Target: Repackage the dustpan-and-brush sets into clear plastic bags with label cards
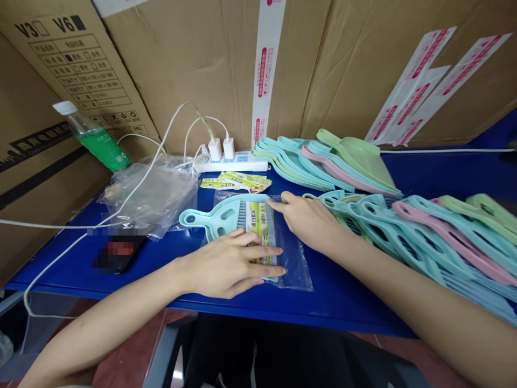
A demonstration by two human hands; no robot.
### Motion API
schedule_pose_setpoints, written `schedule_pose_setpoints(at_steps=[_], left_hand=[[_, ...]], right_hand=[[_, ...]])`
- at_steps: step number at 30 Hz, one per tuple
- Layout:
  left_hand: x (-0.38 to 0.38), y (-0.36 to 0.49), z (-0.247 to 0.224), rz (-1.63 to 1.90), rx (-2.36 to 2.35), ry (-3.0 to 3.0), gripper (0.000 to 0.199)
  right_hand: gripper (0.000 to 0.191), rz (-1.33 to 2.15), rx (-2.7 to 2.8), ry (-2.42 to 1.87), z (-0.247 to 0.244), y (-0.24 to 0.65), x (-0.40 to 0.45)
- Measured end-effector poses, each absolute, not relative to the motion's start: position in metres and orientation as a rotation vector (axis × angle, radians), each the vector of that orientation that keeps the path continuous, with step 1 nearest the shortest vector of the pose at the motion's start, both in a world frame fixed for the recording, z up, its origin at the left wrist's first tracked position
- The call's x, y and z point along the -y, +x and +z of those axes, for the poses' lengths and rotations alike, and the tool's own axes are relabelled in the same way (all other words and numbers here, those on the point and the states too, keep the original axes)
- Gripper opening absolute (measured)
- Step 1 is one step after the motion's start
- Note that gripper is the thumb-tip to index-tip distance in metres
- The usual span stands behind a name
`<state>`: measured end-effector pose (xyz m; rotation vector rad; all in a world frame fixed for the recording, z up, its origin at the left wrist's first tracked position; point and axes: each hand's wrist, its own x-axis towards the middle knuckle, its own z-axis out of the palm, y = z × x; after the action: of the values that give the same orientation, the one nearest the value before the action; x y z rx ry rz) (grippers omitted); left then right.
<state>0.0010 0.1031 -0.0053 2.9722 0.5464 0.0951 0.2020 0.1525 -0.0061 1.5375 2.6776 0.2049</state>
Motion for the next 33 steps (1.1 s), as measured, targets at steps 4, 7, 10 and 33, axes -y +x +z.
schedule_pose_setpoints(at_steps=[4,7,10,33], left_hand=[[-0.103,0.001,-0.004,0.09,-0.547,2.971,0.037],[-0.103,0.001,-0.003,0.104,-0.543,2.944,0.037],[-0.102,-0.001,0.0,0.101,-0.529,2.908,0.037],[-0.105,-0.019,0.027,-0.057,-0.466,2.602,0.052]], right_hand=[[0.051,0.142,-2.649,1.544,-0.001,0.2,-0.148],[0.047,0.102,-2.648,1.566,0.002,0.199,-0.145],[0.042,0.129,-2.7,1.584,-0.001,0.202,-0.145],[0.028,0.019,-2.765,1.529,0.001,0.219,-0.142]])
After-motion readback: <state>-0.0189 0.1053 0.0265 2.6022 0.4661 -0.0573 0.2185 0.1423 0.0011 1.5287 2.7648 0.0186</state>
